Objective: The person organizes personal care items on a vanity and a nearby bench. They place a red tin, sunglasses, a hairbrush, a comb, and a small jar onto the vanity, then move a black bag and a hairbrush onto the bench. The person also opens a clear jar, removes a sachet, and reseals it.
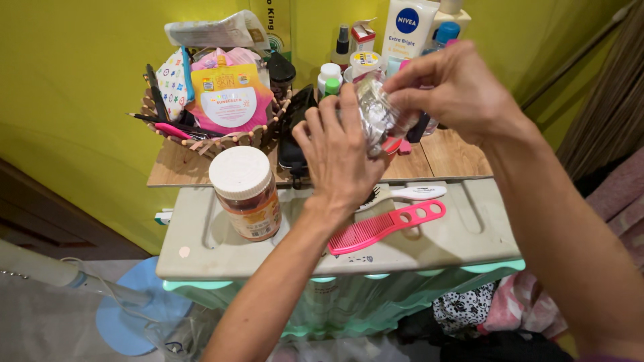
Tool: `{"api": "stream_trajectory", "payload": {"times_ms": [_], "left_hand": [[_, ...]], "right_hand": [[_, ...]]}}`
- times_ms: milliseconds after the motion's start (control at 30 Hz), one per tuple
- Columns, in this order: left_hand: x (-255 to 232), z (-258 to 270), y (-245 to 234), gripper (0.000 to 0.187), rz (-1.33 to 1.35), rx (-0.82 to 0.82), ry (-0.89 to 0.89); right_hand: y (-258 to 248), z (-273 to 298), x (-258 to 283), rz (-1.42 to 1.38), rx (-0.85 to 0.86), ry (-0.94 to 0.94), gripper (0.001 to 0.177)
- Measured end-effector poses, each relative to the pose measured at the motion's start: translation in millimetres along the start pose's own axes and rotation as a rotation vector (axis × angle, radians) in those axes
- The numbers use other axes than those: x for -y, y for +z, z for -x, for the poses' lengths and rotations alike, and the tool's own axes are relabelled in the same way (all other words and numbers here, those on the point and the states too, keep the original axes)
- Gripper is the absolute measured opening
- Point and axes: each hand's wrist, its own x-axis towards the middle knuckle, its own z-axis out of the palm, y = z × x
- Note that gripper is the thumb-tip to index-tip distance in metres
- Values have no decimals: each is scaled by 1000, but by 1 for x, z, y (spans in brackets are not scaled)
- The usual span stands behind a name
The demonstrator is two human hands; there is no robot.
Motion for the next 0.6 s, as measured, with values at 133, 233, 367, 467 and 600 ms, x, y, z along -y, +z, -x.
{"api": "stream_trajectory", "payload": {"times_ms": [133,233,367,467,600], "left_hand": [[-2,0,2,112,31,-21,-5],[2,-5,2,107,63,-57,-8],[10,-17,2,110,46,-115,23],[13,-22,-1,104,3,-152,4],[28,-33,-15,115,48,-132,-126]], "right_hand": [[1,-1,11,171,150,-164,13],[-2,-5,23,20,108,-252,12],[0,-13,37,232,80,-221,11],[0,-11,39,225,97,-375,20],[-12,4,30,137,-190,-351,14]]}}
